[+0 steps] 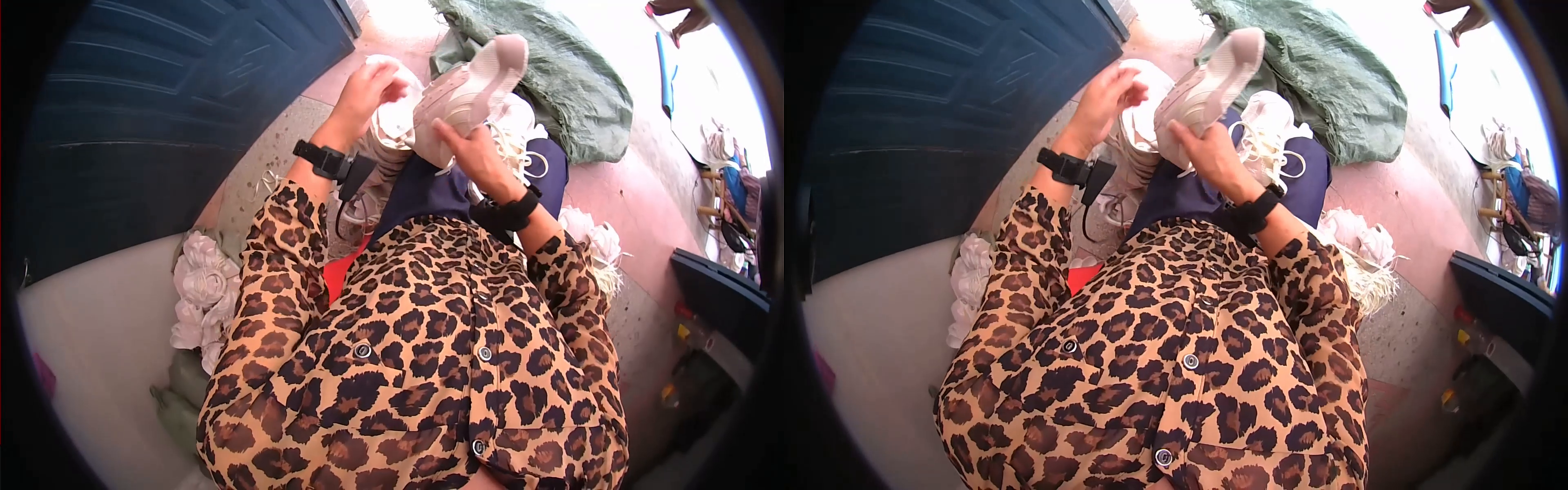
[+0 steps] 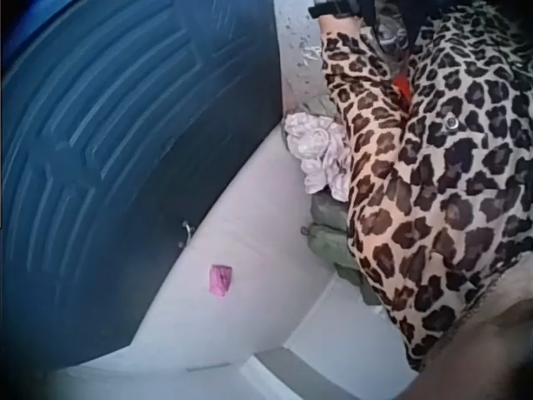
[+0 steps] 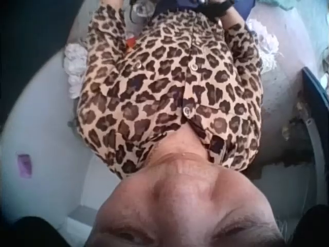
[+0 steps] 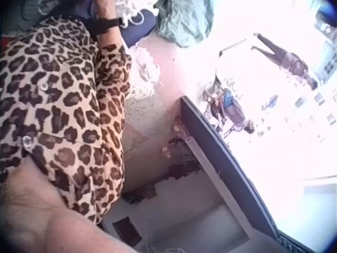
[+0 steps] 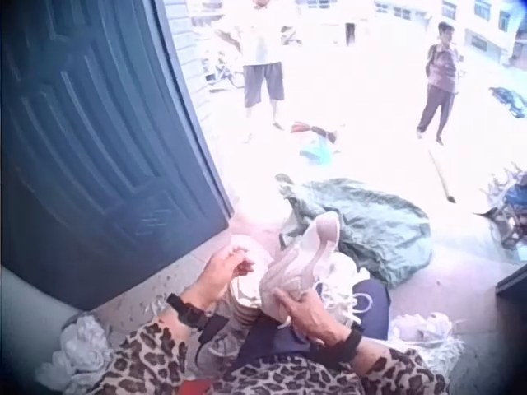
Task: Lacing and tying laces on a white sneaker.
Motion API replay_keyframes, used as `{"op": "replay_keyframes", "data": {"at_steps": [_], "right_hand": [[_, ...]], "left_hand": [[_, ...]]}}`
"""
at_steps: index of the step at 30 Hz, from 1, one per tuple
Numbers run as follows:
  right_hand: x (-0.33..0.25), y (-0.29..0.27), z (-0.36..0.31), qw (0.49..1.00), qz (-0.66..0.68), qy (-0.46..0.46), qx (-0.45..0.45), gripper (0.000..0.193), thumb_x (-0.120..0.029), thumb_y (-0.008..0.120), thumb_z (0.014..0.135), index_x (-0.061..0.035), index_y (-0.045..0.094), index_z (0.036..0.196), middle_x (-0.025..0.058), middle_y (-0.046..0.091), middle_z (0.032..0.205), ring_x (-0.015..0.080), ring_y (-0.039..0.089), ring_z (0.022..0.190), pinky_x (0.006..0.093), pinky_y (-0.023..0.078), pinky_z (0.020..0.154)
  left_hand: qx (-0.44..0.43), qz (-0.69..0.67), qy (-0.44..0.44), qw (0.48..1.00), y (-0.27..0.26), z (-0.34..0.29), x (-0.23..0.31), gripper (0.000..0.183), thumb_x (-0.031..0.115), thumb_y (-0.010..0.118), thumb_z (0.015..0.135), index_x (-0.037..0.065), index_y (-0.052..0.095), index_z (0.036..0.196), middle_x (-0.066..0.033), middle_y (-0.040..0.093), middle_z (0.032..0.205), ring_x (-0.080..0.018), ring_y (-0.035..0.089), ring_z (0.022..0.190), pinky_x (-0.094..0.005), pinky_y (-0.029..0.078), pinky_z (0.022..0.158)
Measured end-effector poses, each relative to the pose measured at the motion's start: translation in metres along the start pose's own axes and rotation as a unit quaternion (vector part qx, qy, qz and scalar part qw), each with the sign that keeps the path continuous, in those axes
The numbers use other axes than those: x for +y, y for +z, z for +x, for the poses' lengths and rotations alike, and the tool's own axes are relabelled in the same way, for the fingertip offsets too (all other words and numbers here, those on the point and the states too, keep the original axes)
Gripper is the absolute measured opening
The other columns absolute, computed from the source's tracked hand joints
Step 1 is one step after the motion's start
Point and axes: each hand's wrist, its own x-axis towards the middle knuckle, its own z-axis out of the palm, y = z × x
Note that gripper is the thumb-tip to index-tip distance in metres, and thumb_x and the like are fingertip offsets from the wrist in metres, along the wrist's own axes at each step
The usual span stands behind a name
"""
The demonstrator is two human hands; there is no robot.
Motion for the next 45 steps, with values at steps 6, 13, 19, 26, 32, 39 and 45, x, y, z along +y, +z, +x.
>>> {"op": "replay_keyframes", "data": {"at_steps": [6,13,19,26,32,39,45], "right_hand": [[-0.013,-0.022,-0.007,0.994,0.033,0.107,0.006,0.035,-0.03,0.06,0.08,-0.0012,0.056,0.1,0.0002,0.054,0.069,0.0062,0.035,0.045,0.0209,0.028,0.038],[0.025,-0.098,-0.025,0.944,0.238,0.21,-0.088,0.026,-0.022,0.063,0.079,-0.0038,0.055,0.096,-0.0016,0.054,0.071,0.0042,0.041,0.047,0.0184,0.028,0.038],[0.05,-0.175,-0.047,0.921,0.335,0.195,0.049,0.03,-0.02,0.062,0.08,0.0001,0.054,0.1,0.0066,0.061,0.087,0.01,0.059,0.066,0.0194,0.048,0.051],[0.071,-0.172,-0.064,0.918,0.317,0.204,0.12,0.02,-0.026,0.054,0.085,-0.006,0.054,0.09,0.0017,0.057,0.075,0.0055,0.047,0.05,0.0184,0.036,0.038],[0.075,-0.201,-0.116,0.849,0.413,0.124,0.306,0.019,-0.019,0.041,0.089,-0.0016,0.049,0.089,0.0077,0.055,0.071,0.0071,0.04,0.042,0.0187,0.033,0.033],[0.111,-0.101,-0.096,0.909,0.284,0.306,0.011,0.028,-0.014,0.038,0.088,0.0045,0.043,0.108,0.0233,0.052,0.1,0.0356,0.053,0.094,0.0475,0.045,0.083],[0.157,-0.071,-0.061,0.833,0.437,0.302,0.156,0.029,-0.021,0.036,0.088,-0.0017,0.052,0.103,0.0127,0.059,0.098,0.026,0.058,0.087,0.0398,0.047,0.077]], "left_hand": [[0.016,0.339,-0.02,0.941,-0.008,-0.006,-0.118,0.024,0.02,0.049,0.083,-0.001,0.057,0.092,-0.0094,0.061,0.082,-0.0156,0.057,0.075,-0.0255,0.045,0.066],[-0.006,0.31,0.058,0.949,-0.014,-0.016,-0.029,0.018,0.008,0.059,0.076,0.001,0.055,0.093,-0.0047,0.06,0.068,-0.0092,0.052,0.051,-0.0214,0.042,0.049],[-0.241,0.39,0.214,0.863,0.083,-0.047,-0.021,0.039,0.011,0.066,0.069,0.004,0.051,0.104,-0.0055,0.056,0.076,-0.02,0.057,0.069,-0.0334,0.046,0.058],[-0.29,0.572,0.182,0.745,0.131,-0.04,-0.053,0.035,0.019,0.063,0.07,0.015,0.053,0.103,-0.0079,0.06,0.088,-0.0328,0.056,0.079,-0.042,0.046,0.065],[-0.205,0.442,0.126,0.864,0.116,-0.036,-0.051,0.024,0.016,0.06,0.075,0.004,0.053,0.095,-0.0166,0.06,0.077,-0.0343,0.058,0.072,-0.0403,0.044,0.063],[-0.229,0.376,0.113,0.891,0.114,-0.04,-0.04,0.025,0.012,0.058,0.076,-0.003,0.049,0.094,-0.0217,0.058,0.076,-0.0377,0.056,0.073,-0.0382,0.043,0.062],[-0.342,0.508,0.157,0.775,0.099,-0.061,-0.055,0.028,0.013,0.065,0.069,0.003,0.051,0.091,-0.0169,0.057,0.081,-0.0366,0.053,0.076,-0.0425,0.043,0.065]]}}
